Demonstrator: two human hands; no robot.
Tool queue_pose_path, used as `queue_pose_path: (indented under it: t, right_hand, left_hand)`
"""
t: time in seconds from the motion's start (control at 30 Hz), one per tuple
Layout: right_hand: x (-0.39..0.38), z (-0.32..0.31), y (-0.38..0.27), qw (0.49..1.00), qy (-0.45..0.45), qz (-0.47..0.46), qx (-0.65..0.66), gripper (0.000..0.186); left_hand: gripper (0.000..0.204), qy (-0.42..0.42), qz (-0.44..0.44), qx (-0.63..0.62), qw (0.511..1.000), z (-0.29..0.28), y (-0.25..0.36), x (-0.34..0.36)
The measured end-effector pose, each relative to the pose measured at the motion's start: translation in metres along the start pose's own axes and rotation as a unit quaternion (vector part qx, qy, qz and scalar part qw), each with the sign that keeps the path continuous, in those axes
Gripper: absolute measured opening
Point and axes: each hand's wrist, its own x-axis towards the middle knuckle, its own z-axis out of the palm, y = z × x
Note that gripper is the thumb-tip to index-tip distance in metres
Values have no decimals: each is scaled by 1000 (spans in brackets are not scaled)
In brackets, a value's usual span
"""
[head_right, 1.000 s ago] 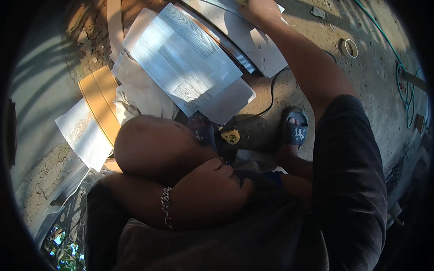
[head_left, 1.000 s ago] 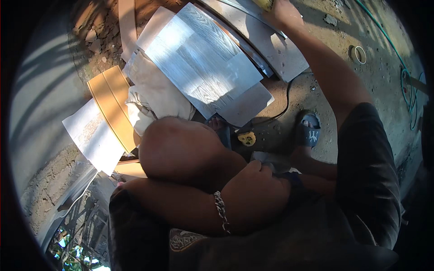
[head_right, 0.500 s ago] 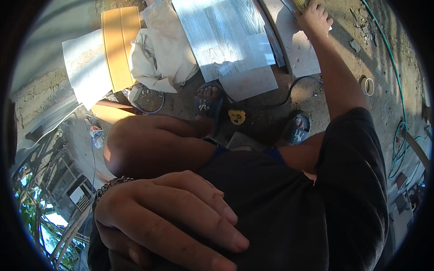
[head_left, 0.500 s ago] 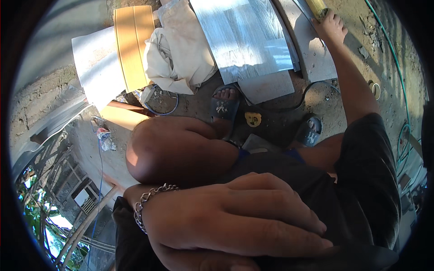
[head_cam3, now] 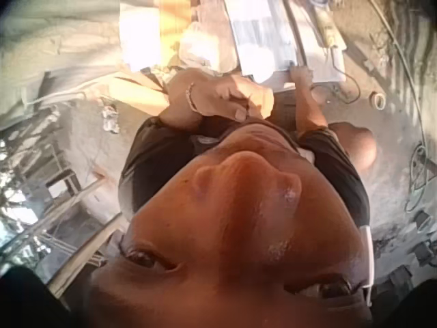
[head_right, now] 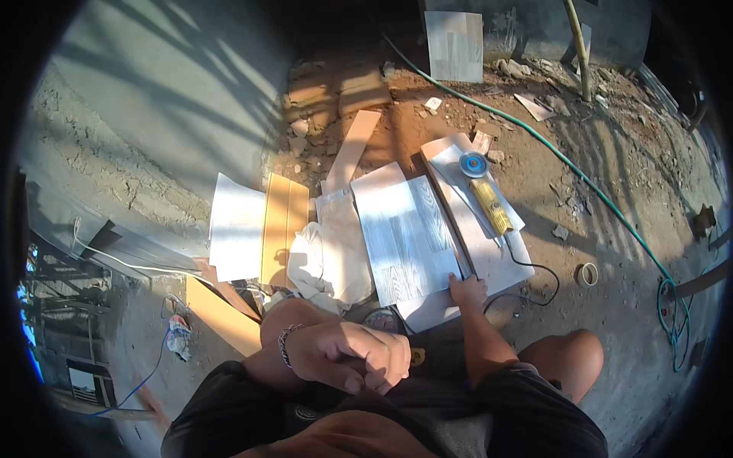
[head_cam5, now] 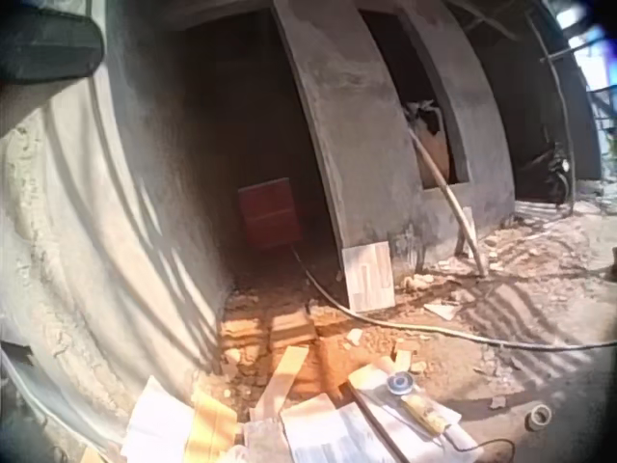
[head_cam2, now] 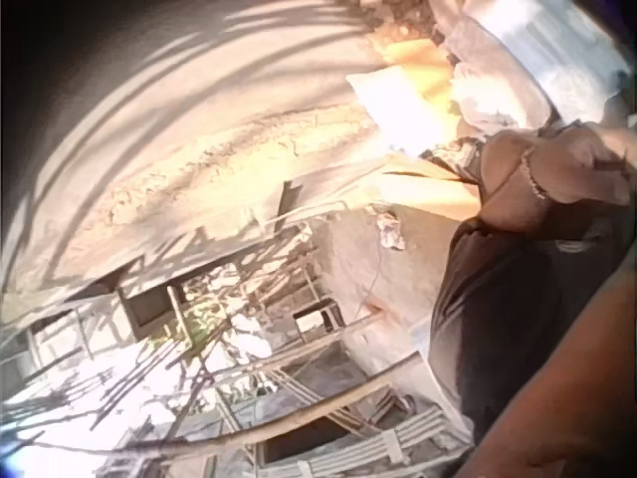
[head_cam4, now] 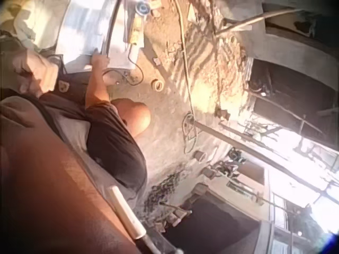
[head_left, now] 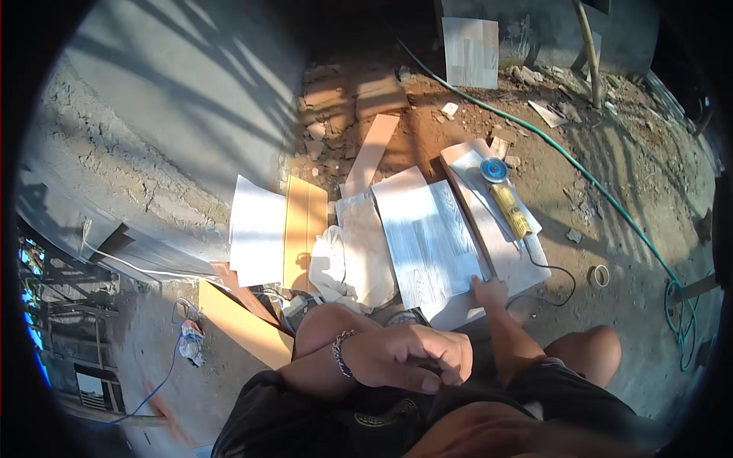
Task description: Cutting and cleaning floor tiles with an angle grinder in a renovation setting.
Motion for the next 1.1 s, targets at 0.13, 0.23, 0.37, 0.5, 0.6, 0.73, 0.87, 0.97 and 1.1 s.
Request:
queue_pose_path:
  t: [0.13,0.23,0.37,0.5,0.6,0.73,0.87,0.97,1.1]
  right_hand:
    - [-2,20,-4,995,-15,9,95,92]
    - [17,29,-3,997,15,22,67,89]
    - [28,35,-3,995,-51,41,77,90]
    - [24,20,-17,985,-37,-21,168,81]
    - [20,-10,-27,979,-12,-43,197,61]
    - [11,-48,-42,933,70,-176,305,42]
    - [12,-55,-68,808,-75,-114,573,45]
    - [2,-45,-80,840,16,-186,509,41]
    - [-34,-43,-97,813,78,-289,500,32]
  left_hand:
    - [39,-283,-91,-1,955,-8,-11,8]
    - [53,-215,-227,-13,950,-11,-26,-1]
    - [59,-105,-267,-1,958,-15,-36,-2]
    - [55,-90,-309,52,945,-5,-33,1]
    - [46,-139,-304,205,920,4,-28,-3]
    - [47,-140,-340,225,902,7,-32,-1]
    - [52,-193,-359,239,881,-3,-50,20]
    - [57,-194,-395,252,862,-5,-61,31]
    - [37,-138,-414,220,872,0,-69,36]
